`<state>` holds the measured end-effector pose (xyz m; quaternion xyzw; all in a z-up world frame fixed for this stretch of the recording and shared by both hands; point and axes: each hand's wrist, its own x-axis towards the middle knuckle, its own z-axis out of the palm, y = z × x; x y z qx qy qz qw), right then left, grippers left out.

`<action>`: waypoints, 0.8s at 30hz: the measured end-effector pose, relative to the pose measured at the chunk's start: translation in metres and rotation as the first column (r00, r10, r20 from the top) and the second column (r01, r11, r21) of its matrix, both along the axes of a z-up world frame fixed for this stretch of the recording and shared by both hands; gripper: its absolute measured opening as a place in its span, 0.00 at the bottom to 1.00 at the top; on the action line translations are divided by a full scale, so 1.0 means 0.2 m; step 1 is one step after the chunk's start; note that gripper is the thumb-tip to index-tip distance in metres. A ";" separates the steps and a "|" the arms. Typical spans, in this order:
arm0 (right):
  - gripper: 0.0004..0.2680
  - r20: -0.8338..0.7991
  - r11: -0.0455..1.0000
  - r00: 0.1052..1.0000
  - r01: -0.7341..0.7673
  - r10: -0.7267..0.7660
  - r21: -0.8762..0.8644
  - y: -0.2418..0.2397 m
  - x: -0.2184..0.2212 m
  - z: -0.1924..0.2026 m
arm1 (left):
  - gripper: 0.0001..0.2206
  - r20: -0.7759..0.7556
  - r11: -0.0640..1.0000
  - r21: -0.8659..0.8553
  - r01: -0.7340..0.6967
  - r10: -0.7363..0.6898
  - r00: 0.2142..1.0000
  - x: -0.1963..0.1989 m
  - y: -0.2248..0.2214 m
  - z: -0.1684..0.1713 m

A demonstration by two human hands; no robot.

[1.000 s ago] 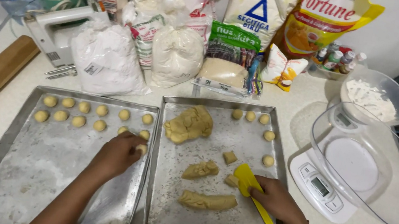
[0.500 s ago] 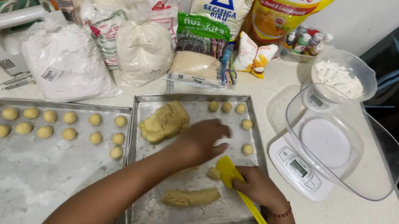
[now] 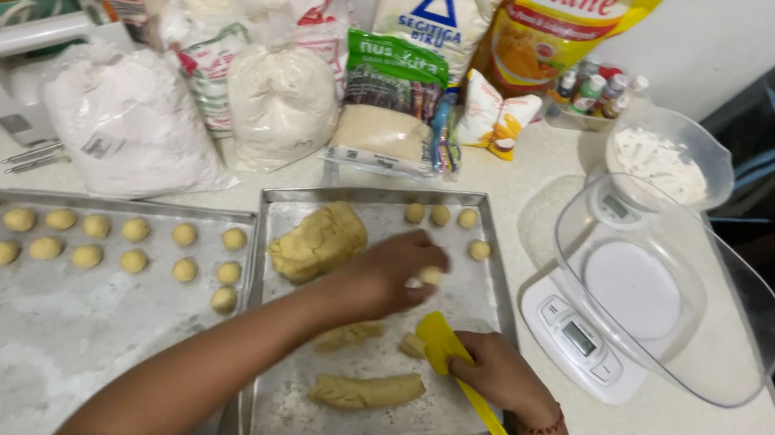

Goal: Rolling small portions of dough into balls and placing them on a baking tray

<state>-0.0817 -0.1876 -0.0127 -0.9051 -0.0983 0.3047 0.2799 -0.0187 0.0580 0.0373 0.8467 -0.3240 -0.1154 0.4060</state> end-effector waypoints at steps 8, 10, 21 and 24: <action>0.04 -0.026 0.999 0.999 0.037 -0.037 -0.020 0.00 0.02 -0.05 | 0.14 -0.027 0.730 0.250 -0.636 0.662 0.749 -0.38 1.05 0.03; 0.05 -0.056 0.997 0.996 0.072 -0.073 -0.020 0.00 0.02 -0.06 | 0.11 -0.077 0.641 0.393 -0.659 0.737 0.671 -0.46 1.11 -0.03; 0.07 -0.076 0.992 0.989 0.128 -0.127 0.012 0.02 -0.01 -0.04 | 0.12 -0.099 0.509 0.567 -0.647 0.822 0.560 -0.49 1.10 -0.15; 0.06 -0.037 0.996 0.996 0.088 -0.087 0.029 -0.01 0.00 -0.08 | 0.11 -0.124 0.509 0.622 -0.595 0.814 0.567 -0.48 1.08 -0.11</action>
